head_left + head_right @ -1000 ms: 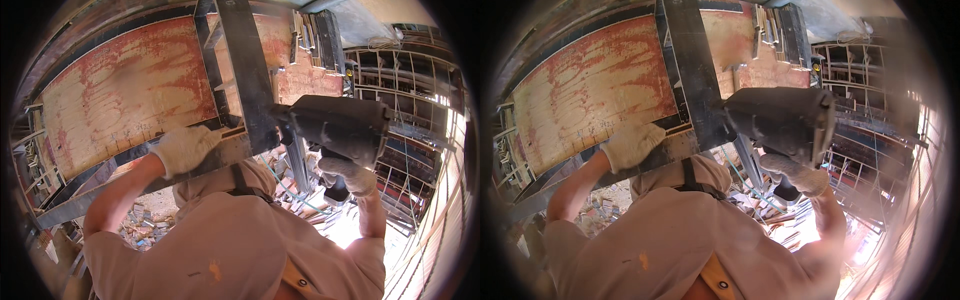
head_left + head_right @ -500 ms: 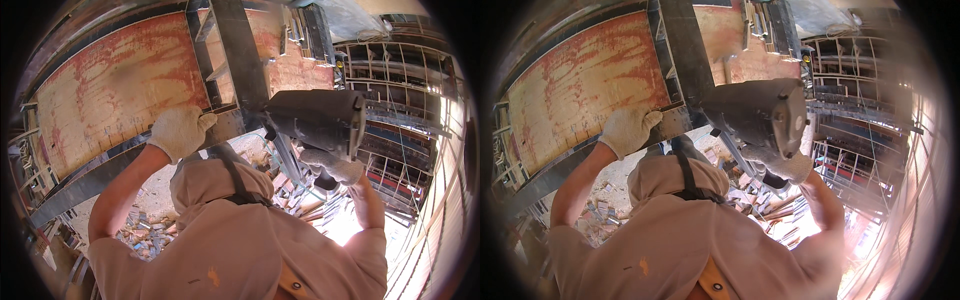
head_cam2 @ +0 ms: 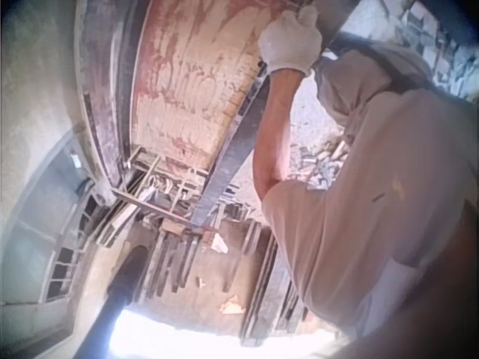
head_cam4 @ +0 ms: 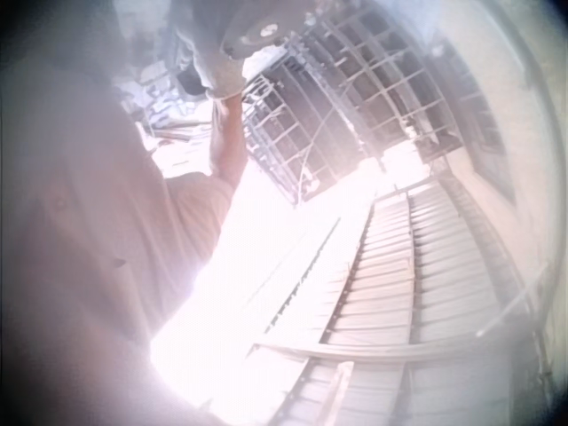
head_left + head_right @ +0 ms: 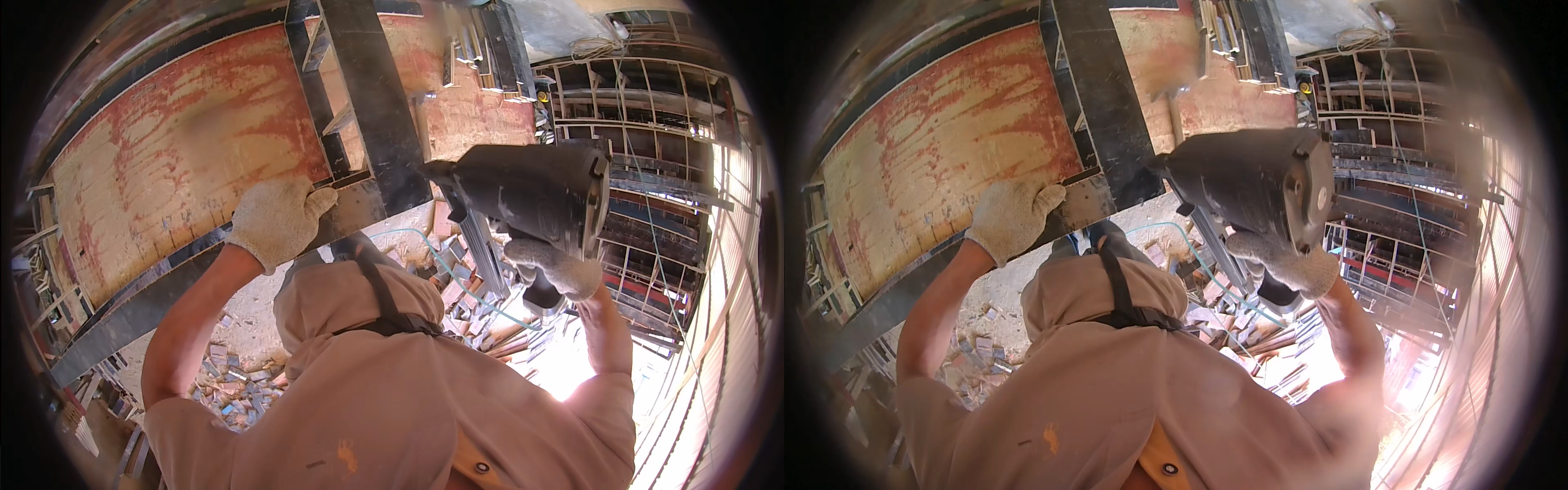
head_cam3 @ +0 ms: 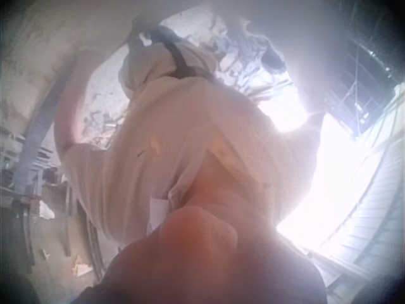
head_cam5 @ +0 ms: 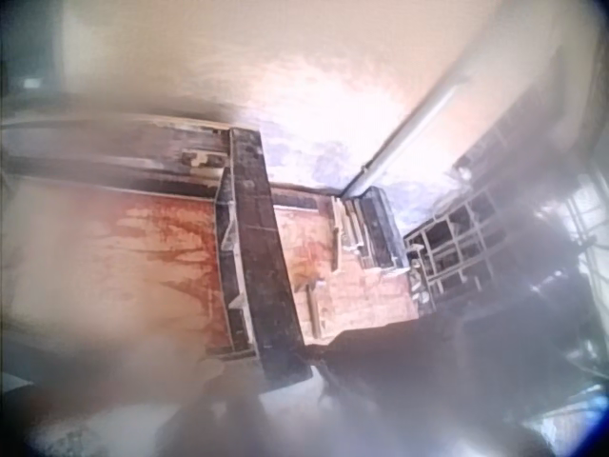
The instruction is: The person assembles a wooden frame by positioning planks and securing them with a nail gun. They repeatedly adjust the frame and drive nails into the joints to stabilize the structure.
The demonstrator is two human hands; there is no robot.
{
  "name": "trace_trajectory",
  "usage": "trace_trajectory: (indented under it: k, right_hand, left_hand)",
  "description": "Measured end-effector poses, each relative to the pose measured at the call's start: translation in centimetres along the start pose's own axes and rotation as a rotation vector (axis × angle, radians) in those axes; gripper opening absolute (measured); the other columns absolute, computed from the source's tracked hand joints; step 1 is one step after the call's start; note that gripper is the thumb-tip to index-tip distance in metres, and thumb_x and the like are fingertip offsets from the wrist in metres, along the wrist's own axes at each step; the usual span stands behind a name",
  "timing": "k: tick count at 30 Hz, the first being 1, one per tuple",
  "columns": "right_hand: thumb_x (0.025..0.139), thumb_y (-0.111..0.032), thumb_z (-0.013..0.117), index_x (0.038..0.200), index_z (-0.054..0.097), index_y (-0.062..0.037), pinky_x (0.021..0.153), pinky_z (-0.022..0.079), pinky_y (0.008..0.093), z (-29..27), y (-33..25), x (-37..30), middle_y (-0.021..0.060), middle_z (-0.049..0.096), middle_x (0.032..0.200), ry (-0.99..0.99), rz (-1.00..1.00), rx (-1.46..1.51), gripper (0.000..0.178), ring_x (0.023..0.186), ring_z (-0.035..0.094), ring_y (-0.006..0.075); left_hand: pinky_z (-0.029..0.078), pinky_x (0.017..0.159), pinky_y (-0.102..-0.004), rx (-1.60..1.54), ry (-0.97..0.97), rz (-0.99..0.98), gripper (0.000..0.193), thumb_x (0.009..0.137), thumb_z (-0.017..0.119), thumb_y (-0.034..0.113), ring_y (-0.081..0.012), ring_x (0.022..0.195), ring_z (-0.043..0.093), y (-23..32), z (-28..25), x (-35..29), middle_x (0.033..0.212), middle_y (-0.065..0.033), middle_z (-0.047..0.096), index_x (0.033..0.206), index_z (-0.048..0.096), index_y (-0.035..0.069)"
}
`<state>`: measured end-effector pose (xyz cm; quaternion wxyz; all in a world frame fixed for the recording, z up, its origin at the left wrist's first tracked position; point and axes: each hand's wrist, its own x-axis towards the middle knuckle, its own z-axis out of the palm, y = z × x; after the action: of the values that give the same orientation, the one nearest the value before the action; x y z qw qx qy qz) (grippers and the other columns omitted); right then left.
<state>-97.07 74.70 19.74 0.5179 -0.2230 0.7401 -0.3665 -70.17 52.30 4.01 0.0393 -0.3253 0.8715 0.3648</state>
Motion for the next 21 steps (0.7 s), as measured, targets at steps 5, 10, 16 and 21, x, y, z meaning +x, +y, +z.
trace_trajectory:
  k: [5,10,16,21]
  right_hand:
    - [0.080,0.006,0.076,0.105,0.066,-0.0014,0.044,0.041,0.0261,0.7,-0.5,-0.9,0.0024,0.064,0.074,0.061,0.150,-0.142,0.028,0.052,0.055,0.0098]
    - [0.081,0.003,0.077,0.106,0.066,-0.0025,0.045,0.042,0.0256,0.3,0.0,-2.3,0.0014,0.063,0.074,0.084,0.171,-0.132,0.028,0.052,0.053,0.0085]
    - [0.082,0.003,0.076,0.106,0.066,-0.0021,0.045,0.042,0.0256,0.7,0.6,-2.6,0.0016,0.063,0.073,0.062,0.164,-0.143,0.027,0.052,0.053,0.0087]
    - [0.082,0.003,0.076,0.106,0.066,-0.0018,0.045,0.043,0.0257,1.5,0.7,-2.4,0.0017,0.063,0.073,0.026,0.150,-0.169,0.027,0.052,0.053,0.0089]
  left_hand:
    - [0.051,0.078,-0.0537,-0.007,-0.011,-0.007,0.048,0.100,0.053,0.044,-0.0437,0.088,0.068,0.1,0.0,0.1,0.089,-0.0245,0.070,0.091,0.074,0.002]
    - [0.051,0.077,-0.0532,0.016,-0.014,0.011,0.047,0.101,0.052,0.044,-0.0432,0.086,0.068,0.1,-0.1,-0.1,0.088,-0.0234,0.070,0.091,0.074,0.003]
    - [0.052,0.077,-0.0529,-0.004,0.029,0.017,0.047,0.101,0.051,0.044,-0.0425,0.086,0.068,0.6,-0.3,-0.1,0.088,-0.0217,0.070,0.090,0.074,0.004]
    - [0.052,0.077,-0.0522,0.027,0.001,-0.024,0.047,0.100,0.052,0.045,-0.0417,0.086,0.068,0.2,-0.1,-0.2,0.089,-0.0211,0.071,0.090,0.074,0.005]
